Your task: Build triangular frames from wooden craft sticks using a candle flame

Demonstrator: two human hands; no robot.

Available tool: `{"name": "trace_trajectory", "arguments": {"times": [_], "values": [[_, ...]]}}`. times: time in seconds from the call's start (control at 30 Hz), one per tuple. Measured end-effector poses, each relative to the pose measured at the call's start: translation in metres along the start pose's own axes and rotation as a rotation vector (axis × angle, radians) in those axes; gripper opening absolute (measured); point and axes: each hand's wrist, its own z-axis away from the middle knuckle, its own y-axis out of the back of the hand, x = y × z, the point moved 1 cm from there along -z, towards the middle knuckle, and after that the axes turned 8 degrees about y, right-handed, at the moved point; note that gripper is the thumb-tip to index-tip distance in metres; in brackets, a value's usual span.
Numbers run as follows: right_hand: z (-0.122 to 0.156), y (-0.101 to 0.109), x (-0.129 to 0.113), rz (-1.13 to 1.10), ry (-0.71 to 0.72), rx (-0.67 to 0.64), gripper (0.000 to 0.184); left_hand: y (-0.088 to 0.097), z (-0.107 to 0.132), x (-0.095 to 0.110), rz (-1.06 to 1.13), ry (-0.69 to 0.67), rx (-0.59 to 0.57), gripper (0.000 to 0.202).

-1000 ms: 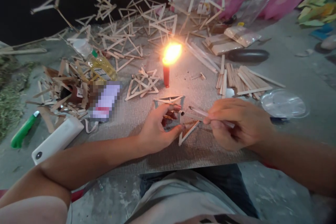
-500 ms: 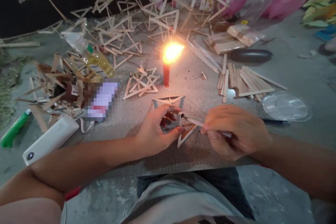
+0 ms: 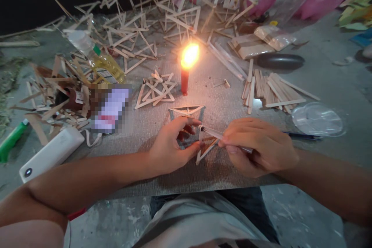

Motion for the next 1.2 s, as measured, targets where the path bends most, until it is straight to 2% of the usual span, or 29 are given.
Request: {"name": "trace_trajectory", "arguments": {"times": [0.27, 0.47, 0.73, 0.8, 0.87, 0.97, 1.07, 1.2], "values": [[0.002, 0.001, 0.001, 0.039, -0.030, 0.007, 0.025, 0.000, -0.001, 0.001, 0.017, -0.020, -0.017, 0.038], [0.003, 0.005, 0.002, 0.079, -0.101, -0.050, 0.022, 0.000, -0.001, 0.000, 0.029, -0.027, -0.016, 0.036], [0.002, 0.001, 0.005, 0.129, -0.075, -0.016, 0.023, 0.000, -0.002, -0.001, 0.085, -0.043, -0.023, 0.036], [0.003, 0.001, 0.010, 0.203, -0.021, -0.009, 0.021, 0.000, -0.002, -0.001, 0.095, -0.037, -0.013, 0.035], [0.005, 0.004, 0.018, 0.371, 0.026, -0.009, 0.021, 0.000, -0.002, -0.001, 0.096, -0.027, -0.001, 0.034], [0.010, 0.012, 0.028, 0.601, 0.035, 0.011, 0.031, 0.000, -0.001, -0.001, 0.069, -0.021, 0.011, 0.033], [0.015, 0.018, 0.032, 0.639, -0.099, 0.103, 0.034, 0.001, -0.001, -0.001, 0.041, -0.022, 0.019, 0.034], [0.017, 0.011, 0.038, 0.371, -0.399, 0.325, 0.024, 0.001, 0.000, -0.001, -0.015, -0.016, 0.026, 0.037]]}}
